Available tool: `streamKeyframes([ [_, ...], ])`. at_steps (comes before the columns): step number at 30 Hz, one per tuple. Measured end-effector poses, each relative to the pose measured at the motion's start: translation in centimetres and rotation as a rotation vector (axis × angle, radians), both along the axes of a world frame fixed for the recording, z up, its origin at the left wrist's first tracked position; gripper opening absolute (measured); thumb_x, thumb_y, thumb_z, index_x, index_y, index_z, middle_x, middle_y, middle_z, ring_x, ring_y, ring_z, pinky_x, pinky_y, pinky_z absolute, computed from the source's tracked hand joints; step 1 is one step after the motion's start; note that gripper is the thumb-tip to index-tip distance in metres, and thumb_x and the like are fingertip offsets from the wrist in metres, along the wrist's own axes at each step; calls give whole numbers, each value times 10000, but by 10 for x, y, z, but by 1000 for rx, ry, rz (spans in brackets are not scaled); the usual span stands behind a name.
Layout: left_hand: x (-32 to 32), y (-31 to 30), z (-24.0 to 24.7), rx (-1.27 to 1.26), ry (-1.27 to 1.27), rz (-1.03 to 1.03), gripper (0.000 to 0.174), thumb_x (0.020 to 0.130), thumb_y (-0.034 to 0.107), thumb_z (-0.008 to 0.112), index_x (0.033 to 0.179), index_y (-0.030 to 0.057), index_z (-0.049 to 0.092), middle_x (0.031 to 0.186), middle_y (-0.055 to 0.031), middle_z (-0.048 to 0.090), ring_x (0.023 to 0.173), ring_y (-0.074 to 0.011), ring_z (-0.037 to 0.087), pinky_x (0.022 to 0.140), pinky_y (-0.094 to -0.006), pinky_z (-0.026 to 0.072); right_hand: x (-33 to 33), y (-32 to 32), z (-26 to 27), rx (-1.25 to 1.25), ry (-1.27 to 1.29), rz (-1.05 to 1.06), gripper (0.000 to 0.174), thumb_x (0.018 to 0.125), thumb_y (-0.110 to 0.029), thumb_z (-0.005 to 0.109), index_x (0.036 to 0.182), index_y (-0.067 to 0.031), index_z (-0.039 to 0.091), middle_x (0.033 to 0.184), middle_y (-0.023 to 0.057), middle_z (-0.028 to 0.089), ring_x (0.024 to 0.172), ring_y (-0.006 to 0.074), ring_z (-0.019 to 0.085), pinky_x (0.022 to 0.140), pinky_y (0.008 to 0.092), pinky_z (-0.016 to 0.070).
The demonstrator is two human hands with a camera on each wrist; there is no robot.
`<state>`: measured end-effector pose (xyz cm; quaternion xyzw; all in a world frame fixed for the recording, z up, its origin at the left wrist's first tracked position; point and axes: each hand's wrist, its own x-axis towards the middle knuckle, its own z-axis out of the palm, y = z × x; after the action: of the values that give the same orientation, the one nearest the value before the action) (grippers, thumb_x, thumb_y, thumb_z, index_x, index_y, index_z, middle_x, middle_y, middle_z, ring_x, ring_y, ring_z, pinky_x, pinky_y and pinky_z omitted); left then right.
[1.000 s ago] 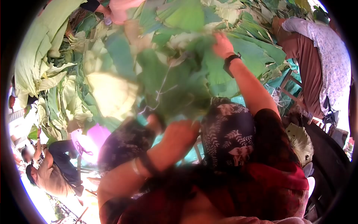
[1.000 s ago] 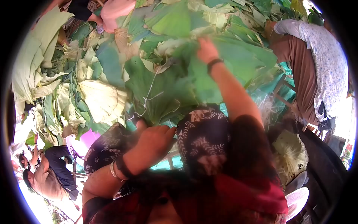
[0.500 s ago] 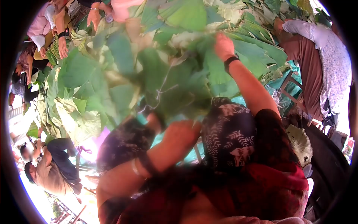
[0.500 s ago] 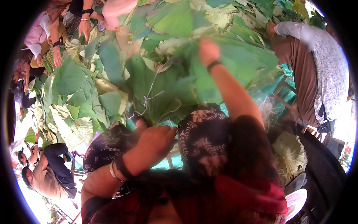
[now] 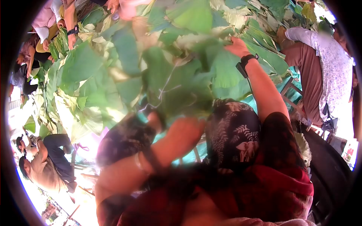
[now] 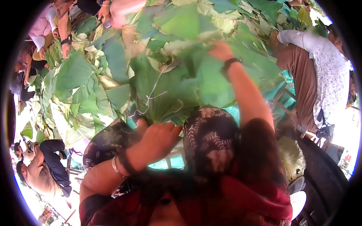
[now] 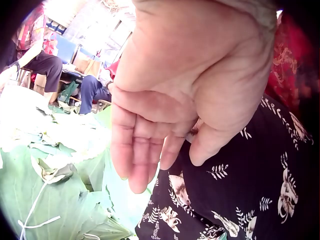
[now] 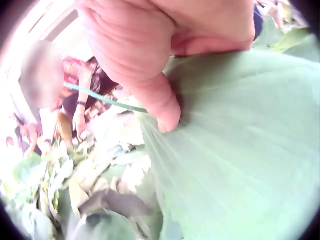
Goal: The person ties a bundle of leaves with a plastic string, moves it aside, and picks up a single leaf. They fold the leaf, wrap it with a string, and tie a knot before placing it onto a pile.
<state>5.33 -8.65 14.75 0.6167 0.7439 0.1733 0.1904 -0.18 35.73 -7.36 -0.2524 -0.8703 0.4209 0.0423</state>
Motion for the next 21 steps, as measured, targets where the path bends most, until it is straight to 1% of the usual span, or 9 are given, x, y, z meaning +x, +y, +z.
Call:
streamKeyframes([
  [2,-2,1,3,11,-8,-4,184,799,172,656,884,47,553,756,-108,557,737,-298,610,632,-410,493,18,-22,84,162,-167,70,580,707,-307,782,1188,-31,613,1035,149,686,964,252,646,877,359,490],
  [5,-7,3,8,80,-71,16,202,812,186,661,908,40,561,780,-120,578,773,-315,623,658,-423,509,35,-6,129,43,-299,11,555,725,-270,781,1209,-50,622,1073,90,682,987,210,623,890,335,467],
  [8,-15,7,18,91,-94,46,217,834,202,660,949,39,573,814,-133,605,805,-334,633,677,-432,518,66,29,142,-179,-198,-53,492,763,-234,767,1208,-73,634,1155,37,656,1070,187,580,954,322,419],
  [11,-15,14,25,69,-90,101,239,863,220,650,1016,46,591,865,-148,638,828,-346,642,688,-438,522,102,17,186,-537,-146,-51,483,778,-210,769,1223,-85,631,1215,27,628,1141,180,531,1023,333,355],
  [13,-18,22,27,175,-110,128,254,882,230,638,1060,53,598,902,-158,657,839,-348,648,698,-442,521,115,19,183,-495,-82,-120,512,785,-197,773,1253,-73,607,1203,43,632,1178,177,508,1040,332,339],
  [15,-25,19,21,136,-136,188,280,898,250,631,1089,48,594,951,-166,670,855,-344,655,718,-439,523,119,0,186,-499,-109,-234,709,738,-238,822,1339,-23,514,1302,81,571,1244,211,465,1081,342,298],
  [17,-22,30,21,136,-200,264,308,910,273,626,1111,42,589,989,-170,678,875,-339,661,740,-431,523,128,-13,191,-606,-90,-280,767,712,-250,841,1350,-4,494,1353,88,530,1266,224,440,1090,357,293],
  [20,-27,57,20,188,-387,400,403,905,305,647,1189,31,566,1078,-176,678,967,-325,667,827,-400,521,131,-58,208,-493,-62,-381,813,730,-265,807,1398,16,438,1373,139,516,1276,251,448,1074,366,332],
  [21,-30,73,14,260,-399,433,422,897,296,656,1210,31,556,1106,-179,668,1004,-323,653,861,-400,509,130,-57,202,-518,-34,-319,785,735,-254,805,1386,10,454,1359,134,525,1266,247,454,1070,367,337],
])
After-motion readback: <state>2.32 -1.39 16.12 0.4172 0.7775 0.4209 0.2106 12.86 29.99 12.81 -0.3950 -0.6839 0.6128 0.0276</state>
